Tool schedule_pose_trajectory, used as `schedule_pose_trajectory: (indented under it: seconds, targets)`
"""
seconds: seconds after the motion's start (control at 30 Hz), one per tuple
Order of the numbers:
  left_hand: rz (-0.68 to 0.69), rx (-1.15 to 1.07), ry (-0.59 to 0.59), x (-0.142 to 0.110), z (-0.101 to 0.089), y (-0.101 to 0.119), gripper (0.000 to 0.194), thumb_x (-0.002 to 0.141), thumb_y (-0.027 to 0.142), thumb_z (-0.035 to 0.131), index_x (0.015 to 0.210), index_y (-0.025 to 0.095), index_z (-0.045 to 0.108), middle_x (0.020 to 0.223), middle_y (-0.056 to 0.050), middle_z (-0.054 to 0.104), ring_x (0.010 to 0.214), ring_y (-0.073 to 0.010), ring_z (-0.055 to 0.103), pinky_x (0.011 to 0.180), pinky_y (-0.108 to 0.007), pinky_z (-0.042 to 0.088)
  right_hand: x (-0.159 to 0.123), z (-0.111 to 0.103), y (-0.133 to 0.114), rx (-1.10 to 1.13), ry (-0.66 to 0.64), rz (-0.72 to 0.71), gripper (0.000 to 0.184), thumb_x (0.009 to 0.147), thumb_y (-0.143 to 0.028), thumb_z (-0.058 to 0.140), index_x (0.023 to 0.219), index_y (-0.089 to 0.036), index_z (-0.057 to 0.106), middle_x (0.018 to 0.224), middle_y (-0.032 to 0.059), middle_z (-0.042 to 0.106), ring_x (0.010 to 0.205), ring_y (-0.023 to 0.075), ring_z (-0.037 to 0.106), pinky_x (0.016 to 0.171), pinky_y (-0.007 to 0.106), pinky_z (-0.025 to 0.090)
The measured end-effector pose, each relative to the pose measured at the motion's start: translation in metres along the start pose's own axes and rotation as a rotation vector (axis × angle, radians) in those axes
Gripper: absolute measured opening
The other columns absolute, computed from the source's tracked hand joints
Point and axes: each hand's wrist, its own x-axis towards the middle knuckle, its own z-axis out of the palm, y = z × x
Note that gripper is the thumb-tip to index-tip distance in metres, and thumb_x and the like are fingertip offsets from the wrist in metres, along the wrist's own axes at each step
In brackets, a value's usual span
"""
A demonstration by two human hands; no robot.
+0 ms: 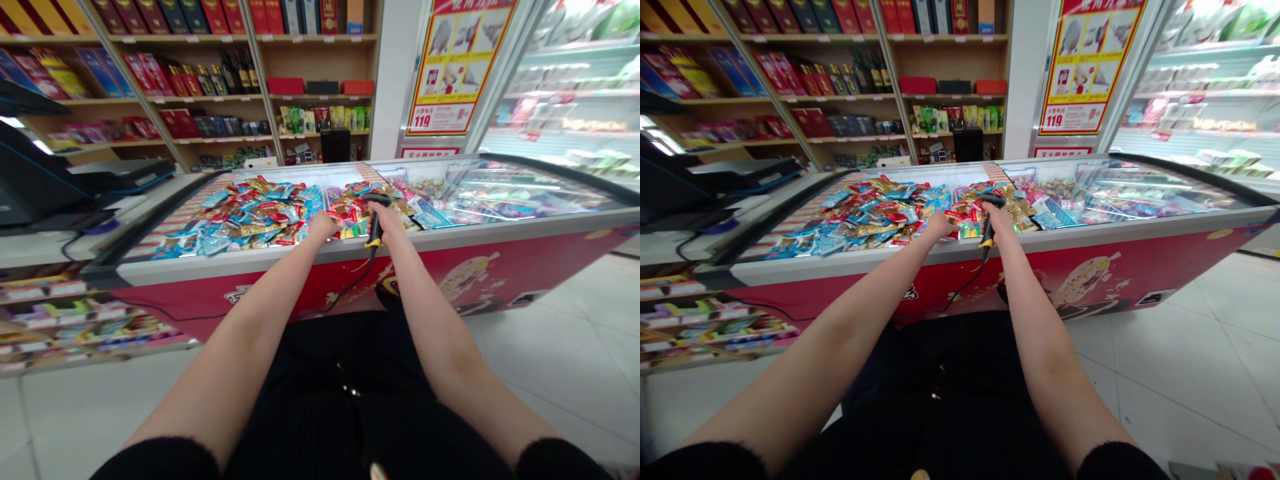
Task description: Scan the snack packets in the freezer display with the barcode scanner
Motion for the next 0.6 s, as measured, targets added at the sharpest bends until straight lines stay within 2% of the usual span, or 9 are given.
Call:
schedule_pose_trajectory:
  seconds: [0.13,0.27,0.47,0.6]
  targets:
    - [-0.038,-0.053,-0.034,0.011,-0.006,-0.014,0.025,0.069,0.033,0.082,0.082,0.016,0.071,0.081,-0.008,0.073,0.096,-0.0252,0.070,0.080,-0.025,0.052,-0.004,0.010,0.001,-0.026,-0.032,0.009,0.031,0.095,-0.028,0.060,0.068,-0.021,0.049,0.045,-0.0031,0.050,0.038,0.0122,0.047,0.038,0.023,0.043]
    - [-0.039,-0.235,0.032,0.015,-0.010,-0.028,0.013,0.072,0.024,0.076,0.081,0.015,0.071,0.076,-0.003,0.071,0.082,-0.0187,0.070,0.072,-0.023,0.052,-0.008,0.024,0.001,-0.074,-0.093,0.017,0.029,0.095,-0.029,0.061,0.070,-0.020,0.050,0.046,-0.0024,0.051,0.039,0.0129,0.048,0.039,0.023,0.043]
    - [-0.062,-0.418,0.186,0.015,-0.026,-0.042,0.026,0.068,0.017,0.075,0.094,0.012,0.074,0.087,-0.005,0.074,0.085,-0.0195,0.070,0.074,-0.024,0.052,-0.016,0.048,-0.009,-0.149,-0.208,0.000,0.028,0.096,-0.030,0.060,0.071,-0.019,0.053,0.047,-0.0005,0.053,0.039,0.0134,0.050,0.038,0.023,0.043]
    - [-0.104,-0.519,0.228,0.015,-0.034,-0.050,0.029,0.064,0.015,0.076,0.093,0.013,0.074,0.089,-0.005,0.075,0.088,-0.0201,0.071,0.076,-0.024,0.053,-0.024,0.065,-0.017,-0.211,-0.247,0.019,0.029,0.096,-0.032,0.060,0.071,-0.019,0.052,0.048,0.0001,0.053,0.038,0.0128,0.049,0.037,0.022,0.041]
